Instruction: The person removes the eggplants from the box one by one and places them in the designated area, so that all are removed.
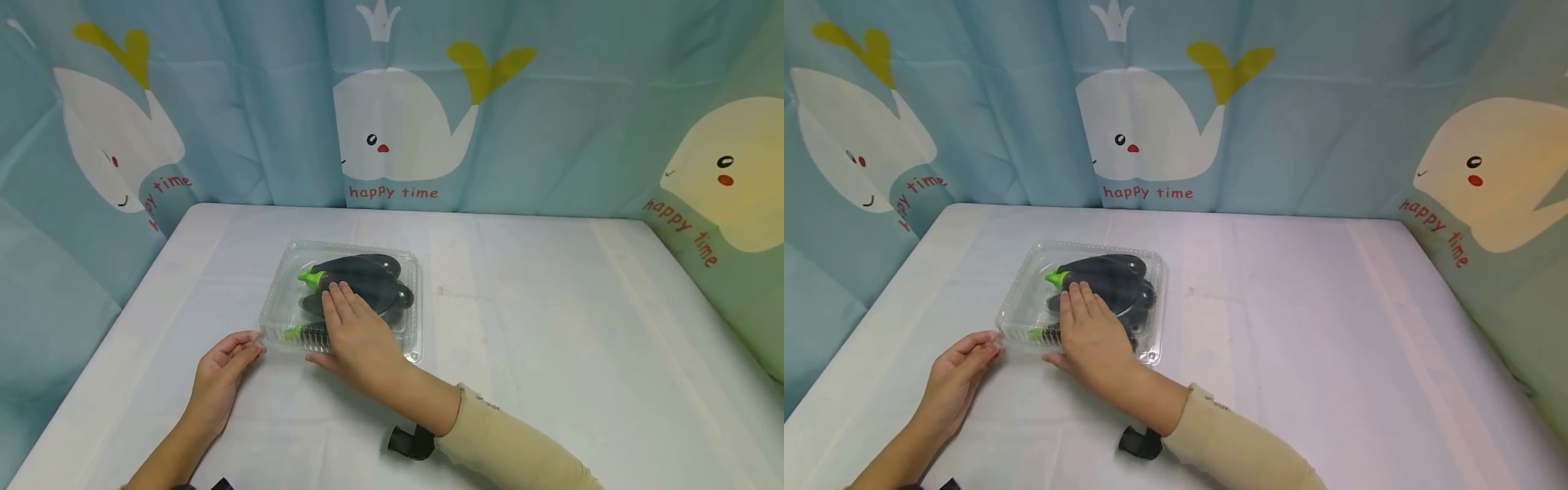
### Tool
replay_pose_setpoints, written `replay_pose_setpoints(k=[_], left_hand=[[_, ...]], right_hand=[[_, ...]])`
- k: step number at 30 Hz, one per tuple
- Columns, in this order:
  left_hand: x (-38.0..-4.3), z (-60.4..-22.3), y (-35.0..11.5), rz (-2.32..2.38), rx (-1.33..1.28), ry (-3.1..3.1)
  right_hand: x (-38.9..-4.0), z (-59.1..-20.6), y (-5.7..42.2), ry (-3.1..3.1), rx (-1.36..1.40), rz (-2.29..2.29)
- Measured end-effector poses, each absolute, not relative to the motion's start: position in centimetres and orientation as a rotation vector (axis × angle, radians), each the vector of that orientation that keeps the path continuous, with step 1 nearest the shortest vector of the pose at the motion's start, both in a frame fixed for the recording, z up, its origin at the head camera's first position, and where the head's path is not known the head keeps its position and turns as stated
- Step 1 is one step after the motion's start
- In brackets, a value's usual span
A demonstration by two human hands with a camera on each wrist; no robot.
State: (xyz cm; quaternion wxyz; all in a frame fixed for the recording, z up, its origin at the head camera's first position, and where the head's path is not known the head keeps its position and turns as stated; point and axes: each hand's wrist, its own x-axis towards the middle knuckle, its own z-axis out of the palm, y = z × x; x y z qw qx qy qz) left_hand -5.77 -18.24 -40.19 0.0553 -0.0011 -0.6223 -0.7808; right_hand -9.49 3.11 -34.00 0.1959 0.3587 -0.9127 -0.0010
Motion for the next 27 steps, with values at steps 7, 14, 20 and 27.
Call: replay_pose_setpoints(k=[7, 14, 20, 27], left_hand=[[-5.8, -40.0, -18.3, -2.365, 0.015, -1.901], [-5.9, -39.9, -18.4, -2.306, 0.043, -1.954], [-5.9, -40.0, -18.4, -2.332, 0.080, -1.944], [-6.0, -40.1, -18.3, -2.330, 0.105, -1.951]], right_hand=[[-9.3, -33.6, 4.9, -2.655, 0.985, 0.043], [-9.1, -33.7, 7.6, -2.673, 0.990, 0.089], [-9.0, -33.8, 9.2, -2.639, 1.051, 0.130], [-9.4, -34.1, 11.3, -2.583, 1.124, 0.305]])
